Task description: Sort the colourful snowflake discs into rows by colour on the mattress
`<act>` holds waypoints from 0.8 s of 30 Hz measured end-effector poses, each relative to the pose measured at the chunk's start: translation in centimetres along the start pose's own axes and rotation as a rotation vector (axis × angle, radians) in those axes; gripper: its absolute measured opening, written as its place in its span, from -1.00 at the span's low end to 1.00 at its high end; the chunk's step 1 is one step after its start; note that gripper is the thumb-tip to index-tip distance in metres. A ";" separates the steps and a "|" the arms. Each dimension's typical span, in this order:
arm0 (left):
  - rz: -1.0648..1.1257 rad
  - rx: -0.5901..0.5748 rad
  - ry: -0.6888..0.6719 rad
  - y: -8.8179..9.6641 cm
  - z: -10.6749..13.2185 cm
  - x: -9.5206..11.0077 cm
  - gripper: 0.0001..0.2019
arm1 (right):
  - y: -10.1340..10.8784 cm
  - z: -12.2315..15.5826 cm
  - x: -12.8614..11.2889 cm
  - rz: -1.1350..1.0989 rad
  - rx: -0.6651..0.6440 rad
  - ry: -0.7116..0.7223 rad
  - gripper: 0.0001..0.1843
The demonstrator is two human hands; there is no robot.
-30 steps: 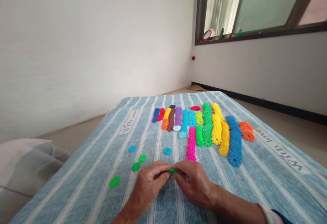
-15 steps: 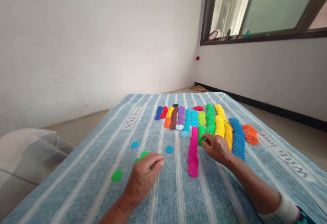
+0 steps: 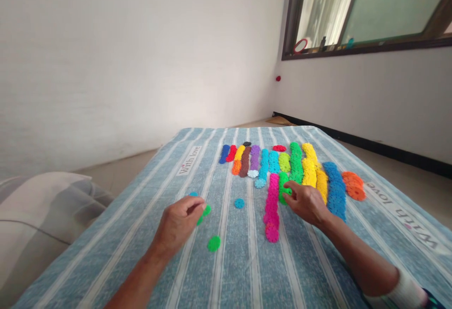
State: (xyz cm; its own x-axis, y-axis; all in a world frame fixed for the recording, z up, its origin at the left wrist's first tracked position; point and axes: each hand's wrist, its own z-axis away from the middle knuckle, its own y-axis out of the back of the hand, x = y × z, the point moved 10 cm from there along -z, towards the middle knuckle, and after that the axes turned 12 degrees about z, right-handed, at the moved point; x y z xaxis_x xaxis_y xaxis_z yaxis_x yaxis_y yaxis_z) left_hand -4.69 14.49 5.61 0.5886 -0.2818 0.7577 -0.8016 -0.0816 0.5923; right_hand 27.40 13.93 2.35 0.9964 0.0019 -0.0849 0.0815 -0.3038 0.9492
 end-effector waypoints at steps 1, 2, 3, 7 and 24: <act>-0.046 -0.016 0.036 0.5 -0.2 -0.5 -0.75 | 0.1 0.0 0.3 0.010 0.030 -0.015 -0.73; -0.101 -0.041 0.071 1.0 -0.3 -1.0 -0.75 | 0.2 0.0 0.5 0.018 0.062 -0.027 -0.72; -0.161 -0.074 0.107 1.4 -0.3 -1.5 -0.76 | 0.3 0.1 0.7 0.021 0.092 -0.033 -0.72; -0.358 -0.186 0.236 3.2 0.2 -3.4 -0.83 | 0.3 0.6 0.9 0.009 0.173 -0.031 -0.70; -0.358 -0.334 0.355 2.9 2.2 -5.6 -0.92 | 0.2 1.7 0.5 0.030 0.238 0.000 -0.66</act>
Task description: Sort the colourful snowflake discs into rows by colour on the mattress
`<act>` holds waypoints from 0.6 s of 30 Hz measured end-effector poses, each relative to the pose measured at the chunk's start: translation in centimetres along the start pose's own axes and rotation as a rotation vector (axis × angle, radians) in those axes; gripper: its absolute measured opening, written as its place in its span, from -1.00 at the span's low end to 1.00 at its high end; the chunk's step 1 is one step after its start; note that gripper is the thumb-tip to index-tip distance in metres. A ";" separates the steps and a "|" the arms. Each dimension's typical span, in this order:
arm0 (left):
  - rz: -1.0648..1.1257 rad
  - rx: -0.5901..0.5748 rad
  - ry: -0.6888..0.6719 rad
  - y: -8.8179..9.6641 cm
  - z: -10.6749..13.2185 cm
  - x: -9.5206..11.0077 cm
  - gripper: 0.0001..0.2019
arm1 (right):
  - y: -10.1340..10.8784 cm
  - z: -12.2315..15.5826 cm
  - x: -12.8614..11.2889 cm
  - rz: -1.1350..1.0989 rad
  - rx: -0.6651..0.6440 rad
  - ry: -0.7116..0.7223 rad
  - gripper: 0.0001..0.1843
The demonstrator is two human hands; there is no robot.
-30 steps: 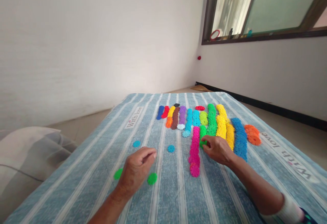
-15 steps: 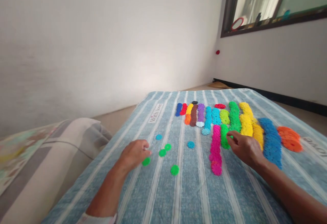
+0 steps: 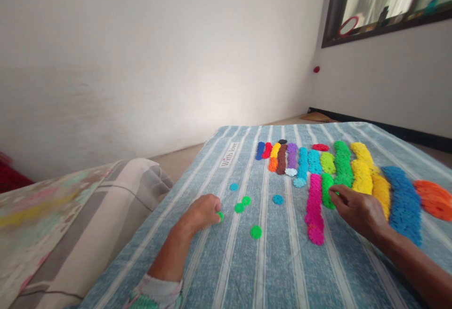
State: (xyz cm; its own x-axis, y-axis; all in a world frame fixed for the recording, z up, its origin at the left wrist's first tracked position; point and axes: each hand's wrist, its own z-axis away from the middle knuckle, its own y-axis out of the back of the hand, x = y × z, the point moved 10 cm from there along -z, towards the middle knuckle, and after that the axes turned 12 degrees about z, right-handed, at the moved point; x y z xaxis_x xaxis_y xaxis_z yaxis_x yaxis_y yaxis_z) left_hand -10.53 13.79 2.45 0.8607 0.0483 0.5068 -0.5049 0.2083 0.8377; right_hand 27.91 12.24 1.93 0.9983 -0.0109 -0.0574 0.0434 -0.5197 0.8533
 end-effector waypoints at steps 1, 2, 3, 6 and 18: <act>0.014 -0.002 -0.006 0.0 0.0 0.1 -0.93 | 0.2 0.0 -0.1 0.000 0.012 0.008 -0.66; 0.032 -0.004 -0.015 0.1 0.0 0.2 -0.94 | 0.3 0.0 -0.3 0.000 0.023 0.018 -0.65; 0.054 -0.008 -0.028 0.0 0.0 0.3 -0.95 | 0.5 0.0 -0.5 -0.002 0.032 0.028 -0.65; 0.133 -0.040 -0.088 -0.6 -0.3 1.2 -0.97 | 0.7 0.0 -1.0 -0.013 0.037 0.050 -0.66; 0.319 0.049 -0.157 -3.5 -2.1 2.4 -0.92 | 0.6 0.1 -1.6 -0.120 -0.001 0.065 -0.68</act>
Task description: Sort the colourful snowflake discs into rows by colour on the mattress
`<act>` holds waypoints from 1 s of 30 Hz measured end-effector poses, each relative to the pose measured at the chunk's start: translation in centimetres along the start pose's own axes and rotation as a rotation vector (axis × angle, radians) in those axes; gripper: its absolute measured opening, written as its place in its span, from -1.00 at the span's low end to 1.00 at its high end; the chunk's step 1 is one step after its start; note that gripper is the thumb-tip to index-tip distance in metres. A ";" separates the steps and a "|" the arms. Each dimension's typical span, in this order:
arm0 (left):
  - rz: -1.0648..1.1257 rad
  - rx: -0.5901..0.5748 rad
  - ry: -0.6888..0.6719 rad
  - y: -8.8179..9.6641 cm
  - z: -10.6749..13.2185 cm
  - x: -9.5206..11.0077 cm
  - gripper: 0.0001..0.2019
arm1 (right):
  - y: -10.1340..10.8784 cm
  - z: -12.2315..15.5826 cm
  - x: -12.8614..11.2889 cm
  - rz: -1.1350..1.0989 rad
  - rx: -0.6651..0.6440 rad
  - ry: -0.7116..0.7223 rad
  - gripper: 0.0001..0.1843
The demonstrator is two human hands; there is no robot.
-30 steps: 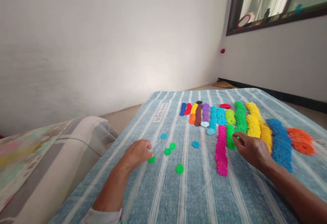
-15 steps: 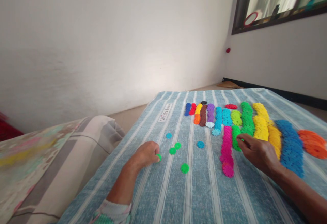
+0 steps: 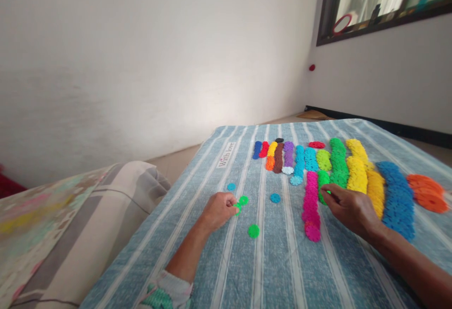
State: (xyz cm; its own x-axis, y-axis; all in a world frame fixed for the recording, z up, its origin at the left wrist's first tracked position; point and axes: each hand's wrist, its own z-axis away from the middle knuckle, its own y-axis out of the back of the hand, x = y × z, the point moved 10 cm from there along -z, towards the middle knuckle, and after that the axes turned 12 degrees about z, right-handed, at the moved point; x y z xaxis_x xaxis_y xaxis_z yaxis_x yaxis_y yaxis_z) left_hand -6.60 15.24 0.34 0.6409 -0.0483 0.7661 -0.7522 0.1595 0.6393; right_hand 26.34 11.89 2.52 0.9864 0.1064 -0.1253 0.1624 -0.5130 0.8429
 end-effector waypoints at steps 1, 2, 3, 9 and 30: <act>-0.012 0.009 0.005 0.1 0.0 -0.1 -0.92 | 0.0 0.0 0.0 -0.004 -0.002 0.004 -0.68; -0.024 0.016 0.010 0.3 0.0 -0.1 -0.91 | 0.0 0.0 -0.1 -0.007 -0.004 0.009 -0.68; -0.035 0.022 0.014 0.4 0.0 -0.2 -0.90 | 0.0 0.0 -0.2 -0.009 -0.005 0.014 -0.69; -0.067 0.035 0.029 0.5 0.1 -0.1 -0.92 | 0.1 0.0 -0.5 -0.007 -0.006 0.031 -0.70; 0.111 0.168 -0.098 -0.2 -0.9 0.9 -0.88 | -0.3 -0.1 -0.5 -0.017 -0.030 0.029 -0.70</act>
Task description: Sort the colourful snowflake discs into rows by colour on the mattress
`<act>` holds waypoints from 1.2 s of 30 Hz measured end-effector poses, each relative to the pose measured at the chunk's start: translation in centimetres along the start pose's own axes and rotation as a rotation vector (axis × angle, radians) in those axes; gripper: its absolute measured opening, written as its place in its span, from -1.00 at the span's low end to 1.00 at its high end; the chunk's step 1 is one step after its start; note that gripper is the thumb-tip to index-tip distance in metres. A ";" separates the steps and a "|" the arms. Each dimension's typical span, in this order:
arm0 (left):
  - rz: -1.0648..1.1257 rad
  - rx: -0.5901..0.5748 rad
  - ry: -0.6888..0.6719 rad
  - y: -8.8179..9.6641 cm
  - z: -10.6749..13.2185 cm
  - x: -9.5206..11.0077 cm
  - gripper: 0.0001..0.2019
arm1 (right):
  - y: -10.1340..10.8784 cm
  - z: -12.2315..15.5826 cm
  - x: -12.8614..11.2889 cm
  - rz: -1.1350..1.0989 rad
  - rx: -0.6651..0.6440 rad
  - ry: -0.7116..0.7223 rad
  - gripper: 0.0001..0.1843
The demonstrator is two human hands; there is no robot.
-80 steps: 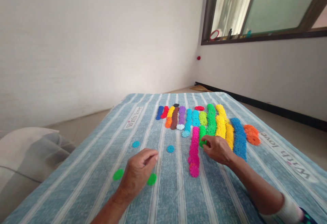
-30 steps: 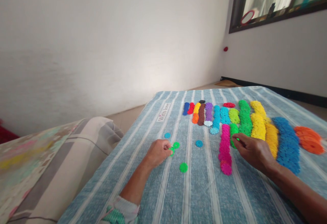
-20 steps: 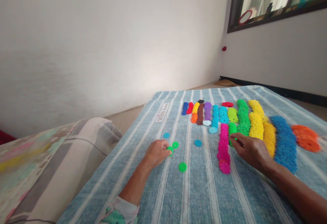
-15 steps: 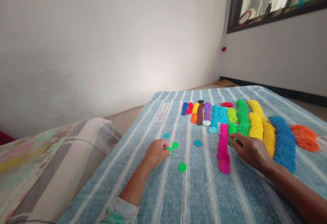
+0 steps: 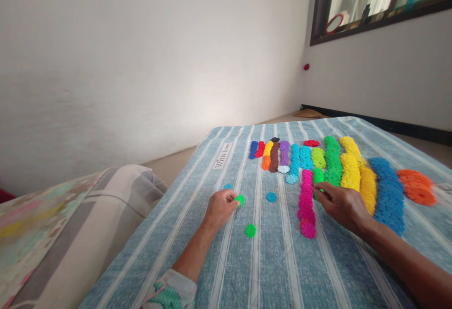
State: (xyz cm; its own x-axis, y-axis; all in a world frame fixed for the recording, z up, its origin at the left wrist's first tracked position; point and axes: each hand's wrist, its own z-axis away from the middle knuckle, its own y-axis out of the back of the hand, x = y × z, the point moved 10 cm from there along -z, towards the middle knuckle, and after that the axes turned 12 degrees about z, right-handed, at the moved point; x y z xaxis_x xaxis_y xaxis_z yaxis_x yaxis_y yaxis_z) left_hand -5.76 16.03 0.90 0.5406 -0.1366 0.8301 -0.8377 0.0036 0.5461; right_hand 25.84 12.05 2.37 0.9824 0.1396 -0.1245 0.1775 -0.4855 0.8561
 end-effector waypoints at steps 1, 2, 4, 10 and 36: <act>-0.024 0.005 -0.005 0.1 0.0 0.1 -0.89 | 0.0 0.0 0.0 0.001 0.001 0.005 -0.70; -0.050 0.011 -0.011 0.2 -0.1 0.1 -0.90 | 0.0 0.0 0.0 0.002 0.005 0.008 -0.69; -0.097 0.021 -0.019 0.3 -0.1 0.3 -0.90 | 0.0 0.0 0.0 0.003 0.015 0.012 -0.69; -0.179 0.012 -0.028 0.0 -0.2 0.4 -0.91 | 0.1 0.0 -0.2 0.004 0.016 0.025 -0.69; 0.225 0.018 -0.021 -0.7 1.0 2.5 -0.86 | 0.9 -0.3 -1.9 -0.080 -0.037 0.018 -0.70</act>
State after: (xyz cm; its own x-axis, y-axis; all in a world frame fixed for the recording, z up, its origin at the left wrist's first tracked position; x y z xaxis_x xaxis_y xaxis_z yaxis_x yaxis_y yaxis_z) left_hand -3.83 14.71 2.49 0.3387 -0.1553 0.9280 -0.9383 0.0183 0.3455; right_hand 24.09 11.60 3.52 0.9639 0.1920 -0.1847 0.2528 -0.4401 0.8616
